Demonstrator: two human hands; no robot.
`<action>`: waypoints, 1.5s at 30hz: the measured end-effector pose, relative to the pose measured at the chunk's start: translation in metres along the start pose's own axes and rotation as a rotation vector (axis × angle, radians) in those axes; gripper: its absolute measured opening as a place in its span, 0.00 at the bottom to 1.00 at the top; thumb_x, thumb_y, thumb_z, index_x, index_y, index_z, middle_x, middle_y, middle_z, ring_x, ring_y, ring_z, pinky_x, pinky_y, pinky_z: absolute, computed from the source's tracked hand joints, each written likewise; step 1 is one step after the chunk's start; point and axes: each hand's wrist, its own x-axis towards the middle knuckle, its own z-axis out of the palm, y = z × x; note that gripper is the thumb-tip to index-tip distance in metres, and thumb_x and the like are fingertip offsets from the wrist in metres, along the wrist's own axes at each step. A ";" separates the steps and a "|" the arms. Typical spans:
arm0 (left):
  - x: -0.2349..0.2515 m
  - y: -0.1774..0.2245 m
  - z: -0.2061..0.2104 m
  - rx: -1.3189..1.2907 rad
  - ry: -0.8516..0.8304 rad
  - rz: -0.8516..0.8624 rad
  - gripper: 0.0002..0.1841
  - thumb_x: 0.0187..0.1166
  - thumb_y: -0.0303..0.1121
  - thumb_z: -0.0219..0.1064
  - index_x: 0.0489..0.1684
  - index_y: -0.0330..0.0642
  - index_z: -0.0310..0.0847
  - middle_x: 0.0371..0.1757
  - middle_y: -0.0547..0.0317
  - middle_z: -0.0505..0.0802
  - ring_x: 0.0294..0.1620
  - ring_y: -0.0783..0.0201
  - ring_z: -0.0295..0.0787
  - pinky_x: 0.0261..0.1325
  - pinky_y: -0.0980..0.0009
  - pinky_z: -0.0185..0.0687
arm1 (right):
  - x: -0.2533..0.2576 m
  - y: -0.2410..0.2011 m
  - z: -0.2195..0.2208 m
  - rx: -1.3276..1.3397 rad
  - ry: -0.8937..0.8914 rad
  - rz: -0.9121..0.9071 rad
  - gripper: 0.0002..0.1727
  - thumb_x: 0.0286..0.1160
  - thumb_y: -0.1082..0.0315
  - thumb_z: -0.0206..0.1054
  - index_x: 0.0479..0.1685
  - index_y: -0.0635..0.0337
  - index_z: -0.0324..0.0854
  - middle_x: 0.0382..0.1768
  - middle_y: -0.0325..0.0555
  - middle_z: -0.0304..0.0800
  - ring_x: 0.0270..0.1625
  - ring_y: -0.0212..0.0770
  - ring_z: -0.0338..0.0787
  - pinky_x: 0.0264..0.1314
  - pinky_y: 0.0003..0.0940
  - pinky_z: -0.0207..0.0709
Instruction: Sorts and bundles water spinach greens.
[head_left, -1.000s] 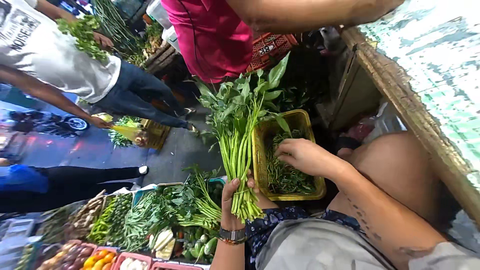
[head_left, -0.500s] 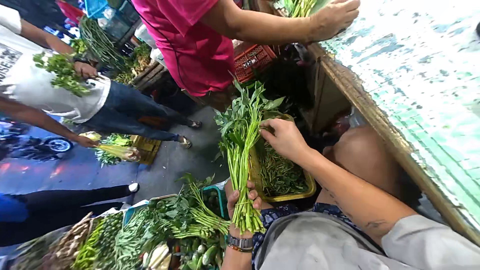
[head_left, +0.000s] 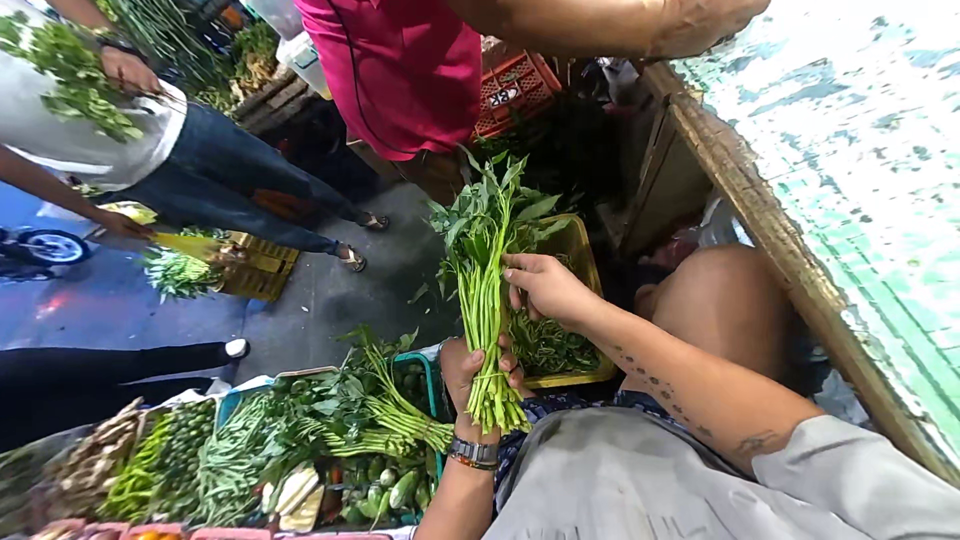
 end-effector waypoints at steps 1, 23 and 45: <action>0.000 0.001 0.000 -0.008 -0.003 -0.004 0.29 0.67 0.32 0.78 0.68 0.37 0.75 0.51 0.42 0.90 0.37 0.50 0.94 0.34 0.61 0.93 | 0.001 -0.001 -0.001 0.002 -0.033 0.007 0.25 0.96 0.61 0.49 0.88 0.57 0.64 0.23 0.43 0.83 0.15 0.32 0.72 0.18 0.23 0.67; 0.008 0.010 0.003 -0.151 0.014 -0.035 0.21 0.69 0.29 0.74 0.59 0.34 0.78 0.47 0.43 0.91 0.37 0.49 0.95 0.35 0.60 0.93 | 0.022 -0.016 -0.001 0.160 -0.372 0.013 0.33 0.93 0.63 0.51 0.96 0.45 0.49 0.19 0.38 0.72 0.15 0.29 0.69 0.17 0.21 0.66; 0.009 0.014 0.035 -0.499 -0.200 -0.087 0.16 0.67 0.34 0.73 0.48 0.36 0.78 0.33 0.54 0.91 0.26 0.55 0.94 0.26 0.69 0.90 | -0.002 -0.015 0.033 -0.785 0.018 -0.522 0.12 0.84 0.58 0.66 0.45 0.54 0.92 0.43 0.42 0.92 0.46 0.39 0.91 0.53 0.41 0.85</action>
